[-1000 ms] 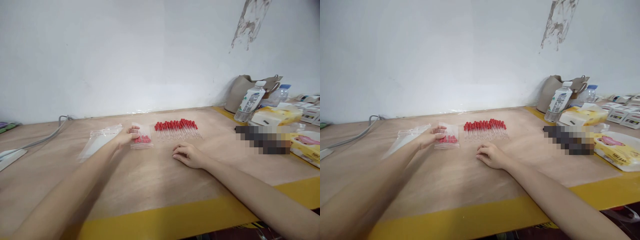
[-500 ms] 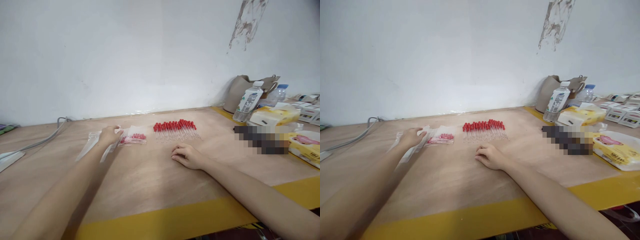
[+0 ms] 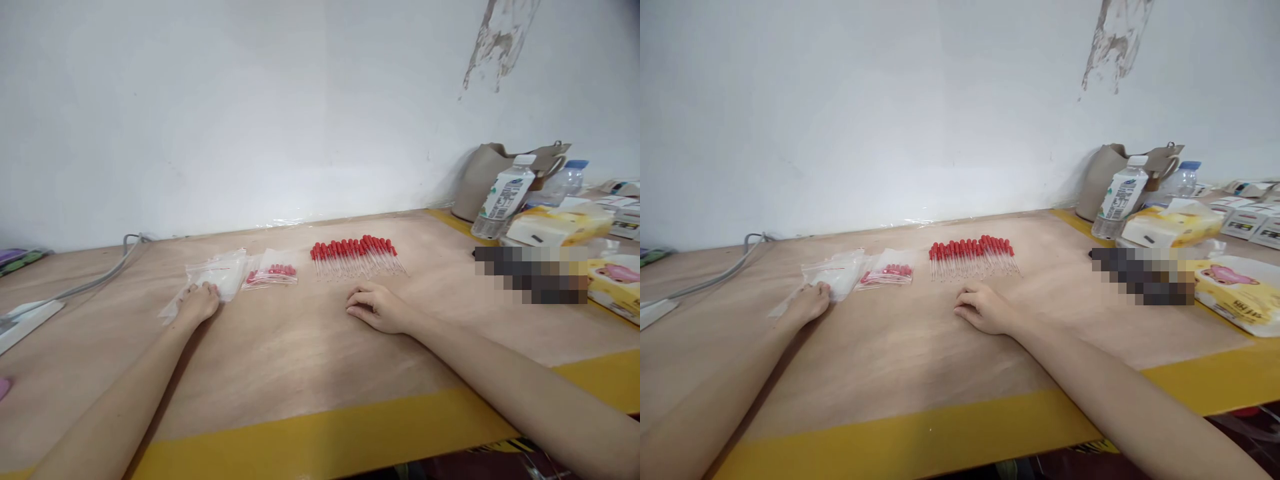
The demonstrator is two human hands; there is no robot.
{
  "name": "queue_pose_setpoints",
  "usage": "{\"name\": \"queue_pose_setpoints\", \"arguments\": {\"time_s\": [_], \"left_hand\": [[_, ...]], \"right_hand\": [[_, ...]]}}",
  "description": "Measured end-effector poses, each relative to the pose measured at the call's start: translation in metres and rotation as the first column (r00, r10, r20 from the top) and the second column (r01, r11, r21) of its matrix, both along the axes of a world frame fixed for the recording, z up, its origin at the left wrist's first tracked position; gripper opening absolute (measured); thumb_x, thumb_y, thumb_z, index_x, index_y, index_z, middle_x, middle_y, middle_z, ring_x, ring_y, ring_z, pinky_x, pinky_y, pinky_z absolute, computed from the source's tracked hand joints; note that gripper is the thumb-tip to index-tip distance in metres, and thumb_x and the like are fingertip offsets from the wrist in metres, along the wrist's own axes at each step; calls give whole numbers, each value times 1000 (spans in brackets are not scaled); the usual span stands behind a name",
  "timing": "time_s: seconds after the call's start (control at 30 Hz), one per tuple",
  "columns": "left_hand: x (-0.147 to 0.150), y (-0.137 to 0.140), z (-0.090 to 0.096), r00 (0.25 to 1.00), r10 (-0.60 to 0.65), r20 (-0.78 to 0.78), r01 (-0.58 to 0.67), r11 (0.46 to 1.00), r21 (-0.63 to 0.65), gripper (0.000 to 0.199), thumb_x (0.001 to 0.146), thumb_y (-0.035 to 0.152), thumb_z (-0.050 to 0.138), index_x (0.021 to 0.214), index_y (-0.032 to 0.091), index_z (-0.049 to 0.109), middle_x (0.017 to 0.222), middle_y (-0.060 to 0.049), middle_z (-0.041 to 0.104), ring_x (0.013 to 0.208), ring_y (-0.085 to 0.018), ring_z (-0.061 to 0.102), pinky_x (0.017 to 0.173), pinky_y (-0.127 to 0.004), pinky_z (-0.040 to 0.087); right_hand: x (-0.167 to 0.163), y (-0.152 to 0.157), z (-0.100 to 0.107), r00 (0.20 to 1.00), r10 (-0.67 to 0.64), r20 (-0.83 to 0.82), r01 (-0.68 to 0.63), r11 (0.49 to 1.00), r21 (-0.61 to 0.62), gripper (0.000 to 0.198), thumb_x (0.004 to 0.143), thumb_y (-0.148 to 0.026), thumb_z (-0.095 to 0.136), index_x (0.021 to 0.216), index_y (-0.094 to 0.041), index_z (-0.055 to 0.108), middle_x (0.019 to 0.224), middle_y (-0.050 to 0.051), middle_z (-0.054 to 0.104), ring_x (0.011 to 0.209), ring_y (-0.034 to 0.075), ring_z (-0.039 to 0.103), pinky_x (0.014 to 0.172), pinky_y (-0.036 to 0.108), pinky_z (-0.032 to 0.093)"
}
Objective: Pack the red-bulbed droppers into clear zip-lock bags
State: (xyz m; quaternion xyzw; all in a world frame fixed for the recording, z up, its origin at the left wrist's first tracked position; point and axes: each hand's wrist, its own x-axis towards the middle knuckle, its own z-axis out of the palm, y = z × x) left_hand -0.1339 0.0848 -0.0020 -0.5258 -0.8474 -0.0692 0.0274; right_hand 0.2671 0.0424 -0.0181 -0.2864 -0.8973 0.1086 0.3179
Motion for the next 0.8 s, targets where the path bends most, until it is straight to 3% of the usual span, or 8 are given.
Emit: {"name": "queue_pose_setpoints", "arguments": {"time_s": [0.1, 0.23, 0.33, 0.43, 0.47, 0.57, 0.67, 0.8], "left_hand": [[-3, -5, 4, 999, -44, -16, 44, 999, 23, 30, 88, 31, 52, 113, 14, 52, 114, -8, 53, 100, -21, 55, 85, -43, 45], [3, -15, 14, 985, -161, -59, 167, 978, 124, 35, 95, 28, 32, 106, 4, 56, 114, -18, 54, 110, -31, 48, 91, -48, 38], [19, -25, 25, 961, -252, -116, 273, 933, 234, 44, 95, 24, 20, 120, 1, 48, 132, -21, 40, 128, -34, 27, 102, -48, 26], [51, -41, 31, 899, -405, -168, 437, 855, 279, 46, 95, 29, 18, 136, 10, 32, 145, -9, 23, 135, -20, 14, 109, -34, 18], [65, -48, 31, 855, -487, -177, 518, 811, 271, 47, 95, 32, 18, 137, 15, 31, 147, -4, 21, 135, -18, 14, 110, -31, 17], [106, -73, 24, 564, -822, -80, 822, 549, 154, 46, 96, 39, 18, 138, 25, 29, 147, -1, 18, 136, -22, 13, 110, -42, 12], [133, -89, 12, 343, -936, 72, 939, 343, -12, 49, 93, 48, 29, 139, 32, 22, 148, 0, 12, 136, -25, 9, 109, -48, 10], [142, -92, 1, 276, -956, 104, 961, 273, -45, 59, 89, 53, 37, 140, 32, 16, 148, -3, 8, 135, -26, 9, 109, -49, 8]], "right_hand": [[0, 0, 0, 1000, -1, 0, 1, 1000, -3, 16, 83, -24, 50, 84, -17, 64, 85, 7, 60, 79, 15, 56, 73, 29, 46], [1, -1, 0, 1000, -2, 2, 2, 1000, -7, 16, 83, -23, 49, 84, -18, 64, 86, 7, 60, 79, 15, 56, 73, 29, 46], [0, 0, -1, 999, -30, 12, 30, 999, 13, 16, 83, -23, 49, 84, -18, 65, 85, 7, 61, 78, 15, 56, 72, 29, 45], [-1, 2, -1, 988, -152, 19, 150, 986, 68, 16, 82, -23, 50, 78, -18, 64, 81, 6, 62, 76, 16, 55, 74, 32, 43], [-1, 3, -1, 978, -210, 14, 208, 975, 81, 15, 81, -23, 51, 76, -18, 64, 79, 6, 62, 76, 17, 55, 74, 33, 42], [1, 7, -2, 931, -365, -29, 366, 929, 57, 13, 79, -22, 52, 74, -18, 63, 75, 5, 63, 76, 18, 55, 73, 33, 40], [5, 12, -4, 867, -492, -77, 494, 870, -3, 12, 77, -21, 52, 73, -18, 64, 75, 4, 63, 72, 17, 56, 70, 30, 39], [8, 24, -2, 783, -618, -69, 618, 786, -26, 12, 74, -22, 52, 75, -18, 63, 72, 3, 63, 72, 17, 56, 70, 30, 38]]}}
